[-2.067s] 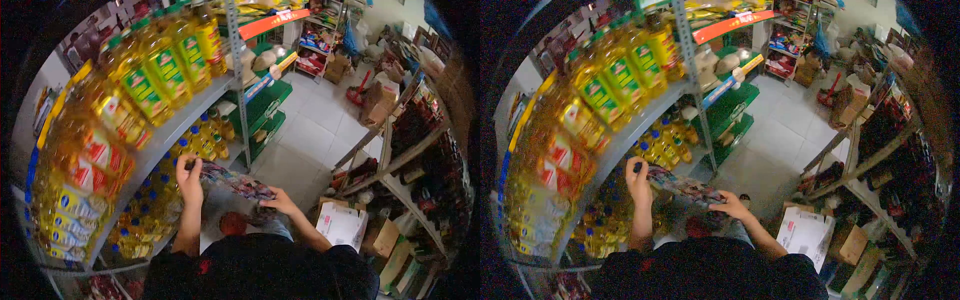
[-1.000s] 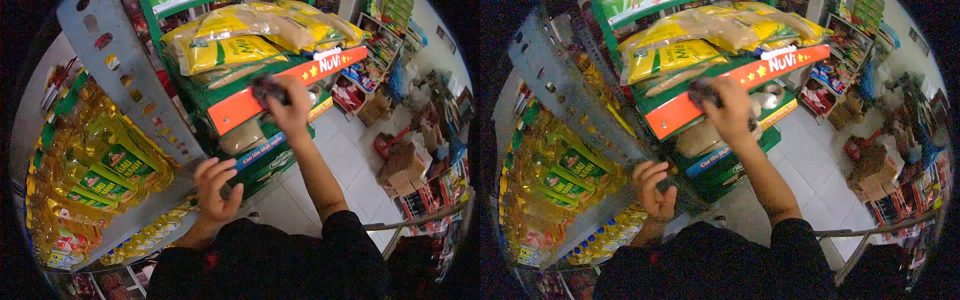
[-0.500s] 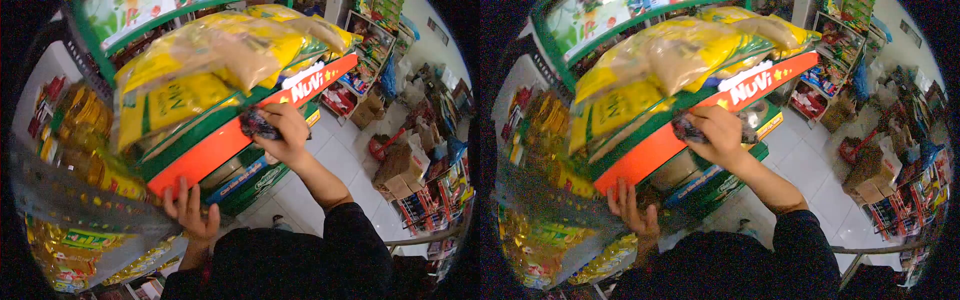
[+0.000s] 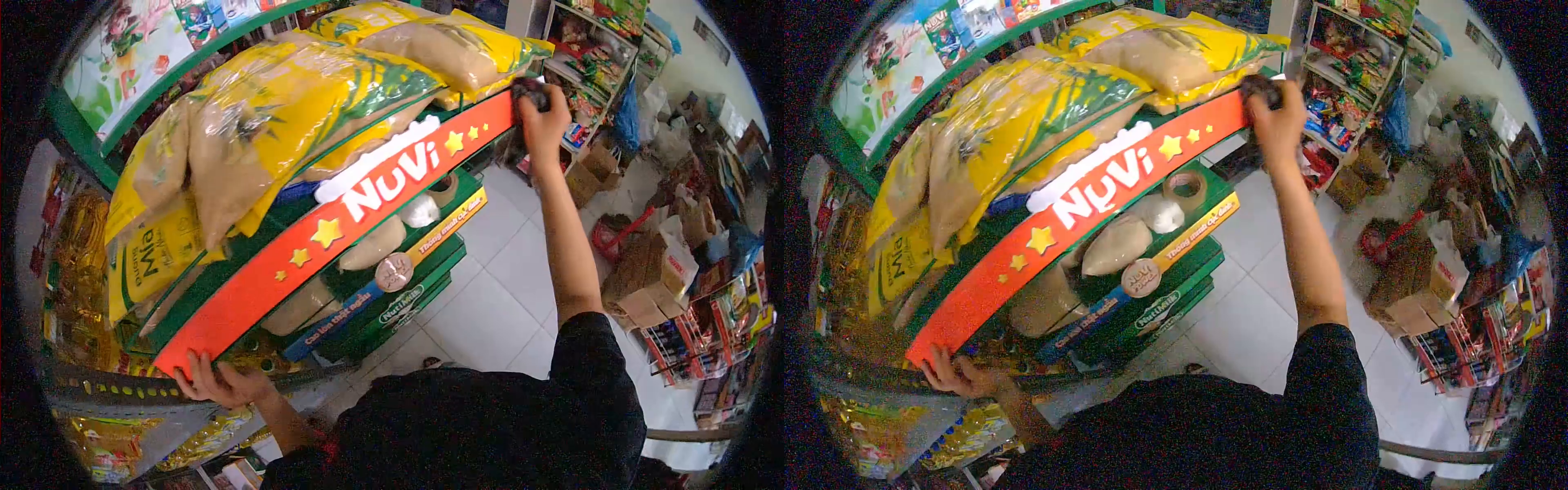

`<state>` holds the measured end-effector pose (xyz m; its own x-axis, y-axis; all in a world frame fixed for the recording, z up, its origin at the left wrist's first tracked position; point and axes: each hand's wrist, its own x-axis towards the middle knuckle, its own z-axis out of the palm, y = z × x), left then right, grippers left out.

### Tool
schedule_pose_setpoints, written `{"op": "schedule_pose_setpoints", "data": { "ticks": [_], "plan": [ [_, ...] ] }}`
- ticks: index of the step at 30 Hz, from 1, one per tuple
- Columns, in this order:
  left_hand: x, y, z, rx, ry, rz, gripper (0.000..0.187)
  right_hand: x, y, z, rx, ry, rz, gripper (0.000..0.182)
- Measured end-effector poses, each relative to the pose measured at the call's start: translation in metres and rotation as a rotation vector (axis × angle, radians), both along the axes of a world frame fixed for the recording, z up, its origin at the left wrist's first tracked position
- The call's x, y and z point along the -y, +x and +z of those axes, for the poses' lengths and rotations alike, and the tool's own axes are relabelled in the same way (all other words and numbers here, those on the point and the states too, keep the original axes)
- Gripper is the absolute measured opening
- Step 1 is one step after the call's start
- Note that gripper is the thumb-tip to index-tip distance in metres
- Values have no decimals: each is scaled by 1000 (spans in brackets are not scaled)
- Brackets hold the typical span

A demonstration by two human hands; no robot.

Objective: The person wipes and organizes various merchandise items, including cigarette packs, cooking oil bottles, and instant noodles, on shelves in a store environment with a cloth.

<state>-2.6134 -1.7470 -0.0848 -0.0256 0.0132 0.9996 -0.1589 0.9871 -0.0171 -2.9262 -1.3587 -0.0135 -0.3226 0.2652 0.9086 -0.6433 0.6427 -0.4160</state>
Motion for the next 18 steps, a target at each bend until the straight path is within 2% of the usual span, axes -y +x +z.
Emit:
{"op": "schedule_pose_setpoints", "data": {
  "ticks": [2, 4, 8, 9, 10, 12, 13, 14, 15, 17, 18],
  "plan": [
    [-6, 2, 3, 20, 77, 72, 20, -30, -33, -3, -47, -42, -59, 20],
    [-9, 3, 5, -7, 100, 67, 21, -41, -39, -6, 74, -252, 135, 21],
    [-1, 5, -2, 10, 69, 106, 22, -20, -24, -11, -36, -80, -69, 20],
    [12, 9, -9, 46, -37, 123, 22, -9, -13, -13, -56, -71, 22, 21],
    [10, 11, -10, 70, -28, 139, 22, 6, 3, -15, 12, -94, 119, 23],
    [4, 5, -7, 25, 20, 201, 21, 36, 39, -13, -113, 96, 242, 26],
    [0, -1, -4, 28, 18, 226, 21, 48, 54, -13, -84, 224, 284, 30],
    [-7, -7, -2, -47, 85, 166, 21, 64, 68, -10, -164, 307, 374, 34],
    [-14, -10, -1, -122, 149, 101, 20, 78, 83, -10, -136, 364, 434, 35],
    [-29, -12, 3, -103, 171, 132, 20, 107, 104, -10, -180, 397, 503, 37],
    [-32, -12, 6, -92, 200, 150, 19, 116, 118, -5, -86, 472, 503, 39]
  ]
}}
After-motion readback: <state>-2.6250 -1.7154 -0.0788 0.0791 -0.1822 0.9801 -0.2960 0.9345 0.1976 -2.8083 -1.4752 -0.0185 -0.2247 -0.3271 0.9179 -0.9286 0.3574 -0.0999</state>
